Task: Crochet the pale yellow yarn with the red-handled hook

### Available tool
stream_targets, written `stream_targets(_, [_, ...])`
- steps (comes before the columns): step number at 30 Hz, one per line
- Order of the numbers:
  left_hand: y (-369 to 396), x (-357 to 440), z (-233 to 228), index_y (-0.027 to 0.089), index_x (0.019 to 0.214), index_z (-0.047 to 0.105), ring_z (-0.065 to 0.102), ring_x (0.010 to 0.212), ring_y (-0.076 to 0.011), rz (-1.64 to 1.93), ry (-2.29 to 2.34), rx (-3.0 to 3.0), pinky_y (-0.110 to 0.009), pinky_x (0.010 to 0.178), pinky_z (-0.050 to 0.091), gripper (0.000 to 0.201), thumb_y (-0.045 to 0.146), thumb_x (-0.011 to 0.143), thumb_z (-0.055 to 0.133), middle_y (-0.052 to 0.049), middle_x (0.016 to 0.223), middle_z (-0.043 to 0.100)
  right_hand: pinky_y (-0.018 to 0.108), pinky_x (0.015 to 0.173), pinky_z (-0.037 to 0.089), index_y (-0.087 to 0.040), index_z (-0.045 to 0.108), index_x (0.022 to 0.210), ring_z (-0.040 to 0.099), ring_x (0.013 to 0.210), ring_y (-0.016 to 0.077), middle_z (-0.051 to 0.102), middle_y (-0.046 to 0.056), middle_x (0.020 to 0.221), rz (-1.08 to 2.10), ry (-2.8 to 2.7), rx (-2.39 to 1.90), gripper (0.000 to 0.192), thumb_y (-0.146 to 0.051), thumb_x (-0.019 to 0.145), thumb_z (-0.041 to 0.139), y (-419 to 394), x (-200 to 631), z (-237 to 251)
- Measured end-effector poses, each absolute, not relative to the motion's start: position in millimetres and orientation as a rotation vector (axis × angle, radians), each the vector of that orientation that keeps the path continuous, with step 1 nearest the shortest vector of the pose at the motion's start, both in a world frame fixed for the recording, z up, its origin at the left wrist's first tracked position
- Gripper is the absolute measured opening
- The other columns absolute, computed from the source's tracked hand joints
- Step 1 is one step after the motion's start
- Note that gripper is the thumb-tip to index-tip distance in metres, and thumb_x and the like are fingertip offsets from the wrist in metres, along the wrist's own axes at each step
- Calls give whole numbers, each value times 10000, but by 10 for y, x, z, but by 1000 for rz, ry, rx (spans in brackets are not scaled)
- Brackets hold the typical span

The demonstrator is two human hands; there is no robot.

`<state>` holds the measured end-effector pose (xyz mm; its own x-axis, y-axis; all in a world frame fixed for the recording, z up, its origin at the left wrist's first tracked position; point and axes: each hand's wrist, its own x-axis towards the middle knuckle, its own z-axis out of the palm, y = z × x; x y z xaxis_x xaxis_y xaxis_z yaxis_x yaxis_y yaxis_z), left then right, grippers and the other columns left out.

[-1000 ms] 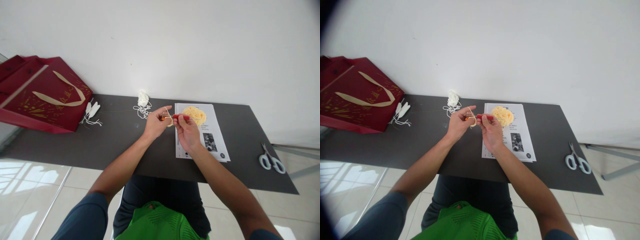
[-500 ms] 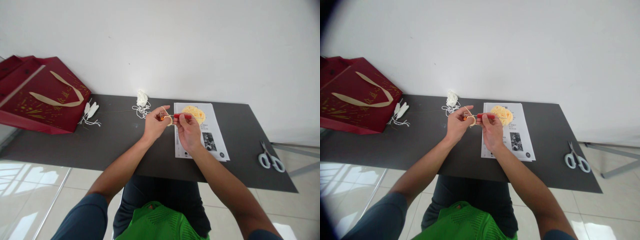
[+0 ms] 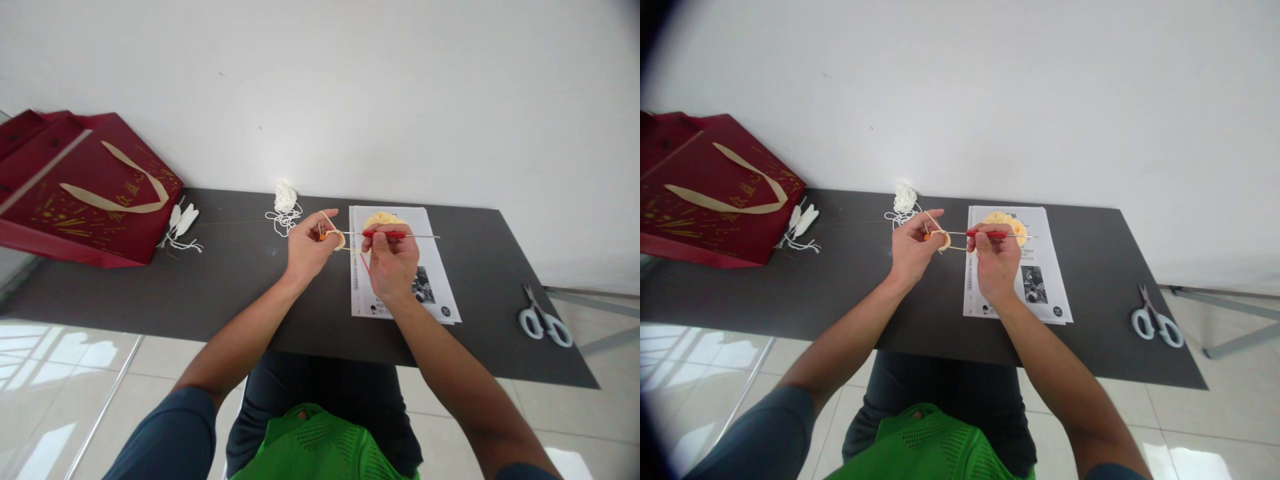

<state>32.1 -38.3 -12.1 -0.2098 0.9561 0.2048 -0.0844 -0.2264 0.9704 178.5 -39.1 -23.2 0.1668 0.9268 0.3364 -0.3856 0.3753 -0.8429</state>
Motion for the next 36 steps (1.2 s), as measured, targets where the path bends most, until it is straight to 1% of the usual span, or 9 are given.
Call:
stream_targets(5, [-394, 318, -113, 198, 1102, 744, 474, 601, -80, 1569, 1176, 1180, -236, 582, 384, 409, 161, 697, 698, 49, 714, 595, 264, 589, 499, -267, 617, 888, 598, 623, 94, 707, -23, 890, 983, -1004, -700, 169, -347, 870, 765, -390, 1779, -255])
stream_targets(11, [-403, 323, -105, 194, 1078, 747, 483, 596, -81, 1602, 1191, 1172, -237, 576, 388, 387, 158, 694, 705, 48, 701, 593, 270, 630, 534, -278, 634, 916, 632, 660, 101, 725, -21, 909, 910, -1075, -737, 119, -311, 891, 747, -434, 1770, -222])
stream_targets(15, [-416, 324, -105, 189, 1057, 752, 491, 601, -85, 1616, 1255, 1183, -239, 592, 402, 362, 163, 697, 713, 43, 700, 595, 316, 767, 604, -274, 682, 920, 712, 802, 141, 753, 5, 927, 835, -1131, -758, 100, -278, 872, 769, -495, 1759, -186])
stream_targets(18, [-423, 323, -112, 194, 1043, 758, 506, 620, -89, 1653, 1311, 1219, -240, 611, 414, 337, 164, 710, 713, 33, 724, 615, 377, 869, 630, -288, 709, 948, 756, 924, 182, 780, 20, 968, 766, -1185, -754, 85, -275, 880, 758, -537, 1746, -203])
stream_targets(20, [-424, 320, -118, 197, 1027, 761, 524, 638, -93, 1690, 1337, 1242, -241, 630, 428, 309, 162, 726, 705, 27, 740, 630, 423, 906, 640, -307, 723, 972, 771, 958, 202, 802, 21, 998, 727, -1234, -747, 90, -271, 892, 741, -558, 1738, -238])
stream_targets(22, [-420, 316, -126, 199, 1024, 762, 551, 659, -96, 1709, 1358, 1235, -242, 652, 446, 292, 167, 739, 702, 20, 762, 651, 464, 928, 646, -333, 740, 996, 782, 971, 216, 819, 14, 1031, 686, -1297, -727, 125, -253, 901, 723, -571, 1737, -278])
stream_targets(25, [-402, 315, -137, 197, 1053, 753, 587, 669, -101, 1700, 1340, 1143, -250, 673, 473, 313, 196, 741, 729, 14, 784, 688, 502, 950, 650, -370, 765, 1051, 784, 1025, 236, 818, 7, 1120, 620, -1401, -666, 231, -202, 908, 696, -578, 1753, -326])
stream_targets(30, [-380, 347, -133, 193, 1061, 741, 640, 663, -104, 1663, 1099, 852, -267, 719, 500, 384, 200, 683, 807, 23, 763, 725, 505, 1028, 634, -370, 753, 1185, 759, 1145, 250, 782, 14, 1249, 501, -1572, -588, 408, -92, 902, 658, -564, 1793, -364])
stream_targets(36, [-372, 341, -88, 170, 1063, 765, 652, 699, -86, 1546, 824, 629, -259, 787, 480, 413, 156, 660, 853, 10, 780, 736, 468, 1053, 635, -352, 758, 1194, 761, 1148, 238, 781, 4, 1251, 470, -1554, -573, 407, -83, 905, 664, -539, 1771, -383])
